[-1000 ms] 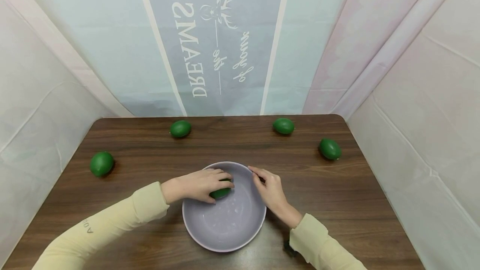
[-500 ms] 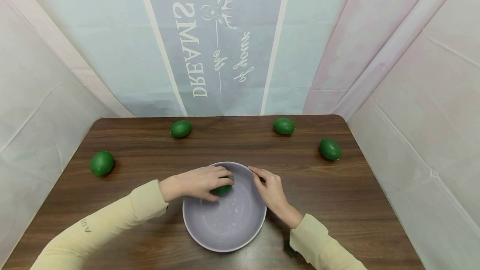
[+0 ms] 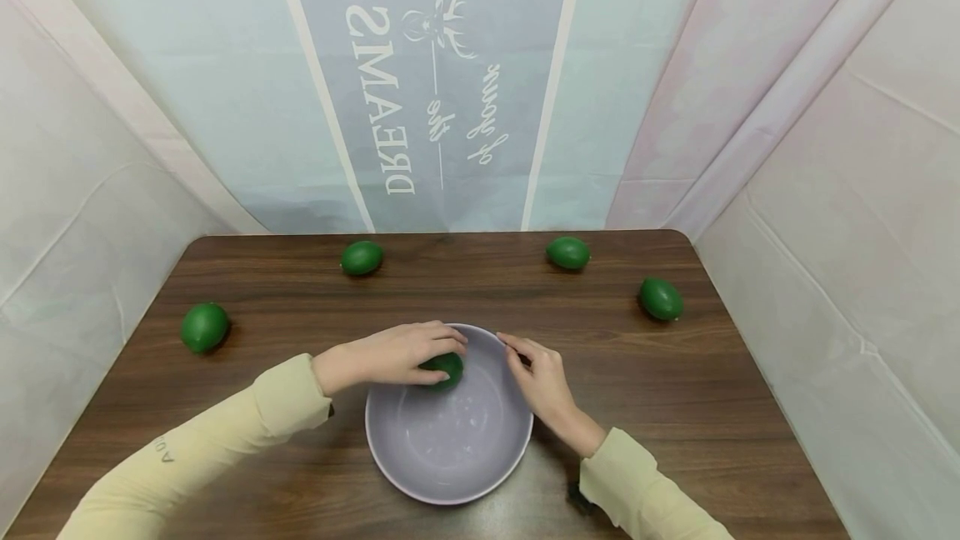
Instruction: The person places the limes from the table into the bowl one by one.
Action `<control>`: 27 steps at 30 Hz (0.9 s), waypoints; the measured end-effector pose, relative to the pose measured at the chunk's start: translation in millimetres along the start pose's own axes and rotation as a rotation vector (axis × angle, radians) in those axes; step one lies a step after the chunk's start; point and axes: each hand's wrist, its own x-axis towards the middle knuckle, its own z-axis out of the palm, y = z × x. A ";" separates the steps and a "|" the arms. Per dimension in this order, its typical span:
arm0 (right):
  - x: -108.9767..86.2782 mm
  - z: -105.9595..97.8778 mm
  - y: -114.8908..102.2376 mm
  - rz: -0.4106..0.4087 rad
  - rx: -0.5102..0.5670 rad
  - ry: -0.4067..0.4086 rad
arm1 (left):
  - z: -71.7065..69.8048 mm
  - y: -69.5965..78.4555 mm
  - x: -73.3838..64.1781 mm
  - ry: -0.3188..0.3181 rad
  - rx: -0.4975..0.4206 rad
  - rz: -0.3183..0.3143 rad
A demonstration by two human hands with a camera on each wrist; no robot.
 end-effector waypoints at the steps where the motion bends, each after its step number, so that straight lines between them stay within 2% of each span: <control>1: 0.0 0.1 0.0 0.000 0.000 0.000 | -1.3 -0.2 -0.5 0.008 -0.006 -0.003; 12: -0.8 1.1 0.7 -0.003 0.009 0.004 | -12.2 -9.1 -3.7 0.086 -0.103 -0.063; 27: -0.7 1.7 5.4 -0.020 0.004 0.009 | -15.9 -20.6 -10.9 0.150 -0.189 -0.132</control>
